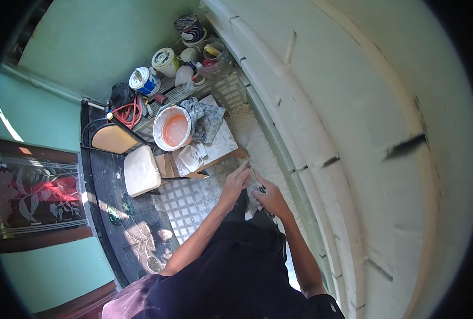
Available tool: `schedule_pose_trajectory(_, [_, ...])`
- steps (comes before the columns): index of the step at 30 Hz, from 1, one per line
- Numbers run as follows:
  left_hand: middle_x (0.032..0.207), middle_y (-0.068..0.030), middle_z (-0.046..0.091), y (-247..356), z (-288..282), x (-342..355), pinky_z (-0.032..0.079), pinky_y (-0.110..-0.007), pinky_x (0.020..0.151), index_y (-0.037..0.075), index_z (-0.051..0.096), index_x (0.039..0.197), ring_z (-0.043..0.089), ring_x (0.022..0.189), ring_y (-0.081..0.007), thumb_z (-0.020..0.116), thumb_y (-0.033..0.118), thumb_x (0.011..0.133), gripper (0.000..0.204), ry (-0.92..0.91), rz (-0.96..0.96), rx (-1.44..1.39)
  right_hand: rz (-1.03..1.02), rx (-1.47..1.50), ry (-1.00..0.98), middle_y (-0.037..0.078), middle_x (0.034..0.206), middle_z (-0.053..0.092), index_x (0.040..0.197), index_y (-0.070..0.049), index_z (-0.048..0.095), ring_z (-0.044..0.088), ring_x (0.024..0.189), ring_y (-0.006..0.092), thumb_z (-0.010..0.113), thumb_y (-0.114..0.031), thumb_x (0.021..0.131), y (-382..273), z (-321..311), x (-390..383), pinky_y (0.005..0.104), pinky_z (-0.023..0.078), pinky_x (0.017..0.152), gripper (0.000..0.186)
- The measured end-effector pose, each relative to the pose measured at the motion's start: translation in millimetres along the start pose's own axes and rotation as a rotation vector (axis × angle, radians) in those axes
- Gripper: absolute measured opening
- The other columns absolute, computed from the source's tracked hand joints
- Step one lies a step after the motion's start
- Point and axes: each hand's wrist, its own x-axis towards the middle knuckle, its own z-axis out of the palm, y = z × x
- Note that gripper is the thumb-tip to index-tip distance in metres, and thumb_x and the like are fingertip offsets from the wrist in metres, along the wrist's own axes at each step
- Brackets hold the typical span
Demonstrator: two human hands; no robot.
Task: Scraping and smoothing cracks or joints in a concrete or plaster wall using a putty knife.
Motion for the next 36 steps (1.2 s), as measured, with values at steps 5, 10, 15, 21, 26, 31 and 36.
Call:
schedule_pose_trajectory(5, [0.139,-0.0197,0.055,-3.5,-28.3,24.6,0.048,-0.040,0.100,0.001,0.033,0.153,0.055,0.125,-0.0271,0.053,0.037,0.101,0.067,0.013,-0.069,-0.094,0.073,-0.141,-0.049,0.002,0.065,0.056,0.155,-0.009,0.034,0.053,0.054,0.0097,0.063,-0.007,0.088,-17.2,16.9,36.1,0.0279,0.047,0.051,0.073])
schedule_pose_trajectory(10, [0.130,-0.0191,0.061,13.4,-73.2,61.4,0.049,-0.035,0.094,-0.002,0.039,0.149,0.059,0.116,-0.0216,0.055,0.036,0.100,0.064,0.026,0.002,0.075,0.057,-0.242,-0.047,0.004,0.064,0.058,0.153,-0.007,0.037,0.055,0.052,0.0112,0.065,-0.010,0.086,-38.1,40.7,85.0,0.0290,0.048,0.052,0.073])
schedule_pose_trajectory(15, [0.100,-0.0123,0.067,37.0,-135.1,100.9,0.047,-0.033,0.079,-0.003,0.058,0.119,0.058,0.090,-0.0180,0.055,0.031,0.099,0.039,0.021,0.099,0.158,0.046,-0.289,-0.035,0.005,0.062,0.058,0.148,-0.006,0.045,0.057,0.052,0.0125,0.064,-0.014,0.085,-94.5,80.9,130.8,0.0298,0.048,0.052,0.066])
schedule_pose_trajectory(21, [0.089,-0.0022,0.057,70.2,-181.5,120.3,0.049,-0.028,0.075,0.003,0.058,0.100,0.057,0.082,-0.0106,0.059,0.028,0.100,0.024,0.081,0.104,0.149,-0.193,-0.417,0.048,0.016,0.068,0.064,0.133,-0.001,0.058,0.062,0.054,0.0218,0.060,-0.014,0.082,-105.4,123.2,180.7,0.0360,0.050,0.054,0.053])
schedule_pose_trajectory(26, [0.088,-0.0004,0.056,68.1,-190.8,128.5,0.049,-0.027,0.074,0.005,0.057,0.096,0.057,0.083,-0.0104,0.059,0.025,0.100,0.020,0.111,0.141,0.110,-0.347,-0.523,0.123,0.028,0.080,0.066,0.132,0.002,0.057,0.066,0.060,0.0343,0.060,-0.014,0.077,-105.5,128.8,192.4,0.0428,0.053,0.062,0.057])
schedule_pose_trajectory(31, [0.093,-0.0004,0.059,87.4,-190.2,124.6,0.050,-0.026,0.074,0.004,0.060,0.106,0.058,0.083,-0.0089,0.054,0.018,0.101,0.017,0.087,0.050,-0.029,-0.185,-0.507,0.068,0.031,0.095,0.067,0.134,0.001,0.055,0.067,0.081,0.0404,0.060,-0.013,0.076,-121.8,129.5,192.9,0.0441,0.053,0.076,0.060])
schedule_pose_trajectory(36, [0.099,-0.0005,0.062,100.4,-190.1,136.8,0.050,-0.025,0.075,0.005,0.060,0.116,0.059,0.086,-0.0091,0.051,0.017,0.103,0.020,0.115,0.078,-0.068,-0.566,-0.559,0.248,0.026,0.094,0.068,0.149,-0.005,0.041,0.066,0.062,0.0295,0.061,-0.011,0.081,-111.7,129.6,203.9,0.0388,0.053,0.064,0.071])
